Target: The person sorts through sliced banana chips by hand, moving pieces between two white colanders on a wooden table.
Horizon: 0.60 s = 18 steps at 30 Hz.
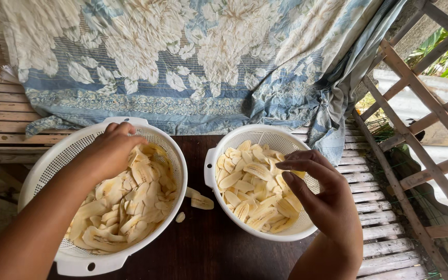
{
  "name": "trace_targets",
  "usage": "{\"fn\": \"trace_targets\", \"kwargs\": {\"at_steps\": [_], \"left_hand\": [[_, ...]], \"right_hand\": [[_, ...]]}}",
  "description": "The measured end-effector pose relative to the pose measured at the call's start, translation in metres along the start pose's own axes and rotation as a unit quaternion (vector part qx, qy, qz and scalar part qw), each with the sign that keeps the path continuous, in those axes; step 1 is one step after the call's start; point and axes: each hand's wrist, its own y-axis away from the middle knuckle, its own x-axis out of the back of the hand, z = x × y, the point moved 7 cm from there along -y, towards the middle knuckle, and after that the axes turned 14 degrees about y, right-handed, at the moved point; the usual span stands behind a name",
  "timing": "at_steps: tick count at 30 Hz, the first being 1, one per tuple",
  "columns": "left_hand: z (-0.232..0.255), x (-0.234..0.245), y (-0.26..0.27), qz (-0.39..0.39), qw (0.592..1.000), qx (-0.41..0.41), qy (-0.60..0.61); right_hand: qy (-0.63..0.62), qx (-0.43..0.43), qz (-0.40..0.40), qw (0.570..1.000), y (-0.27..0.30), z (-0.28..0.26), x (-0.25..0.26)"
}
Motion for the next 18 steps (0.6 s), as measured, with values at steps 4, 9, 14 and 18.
{"fn": "trace_targets", "kwargs": {"at_steps": [4, 9, 14, 18], "left_hand": [[-0.012, -0.029, -0.007, -0.105, 0.989, 0.001, -0.101], [-0.005, -0.019, -0.005, -0.097, 0.967, -0.082, -0.220], [-0.016, 0.004, 0.001, -0.079, 0.978, -0.048, -0.187], [-0.025, 0.022, 0.001, -0.107, 0.993, 0.044, -0.037]], "right_hand": [[0.000, -0.001, -0.014, 1.000, 0.001, -0.009, 0.001], [0.011, 0.011, -0.023, 1.000, -0.001, -0.014, 0.000], [-0.014, 0.020, -0.027, 0.999, -0.003, -0.014, -0.005], [-0.024, 0.021, -0.042, 0.999, -0.004, -0.019, -0.014]]}}
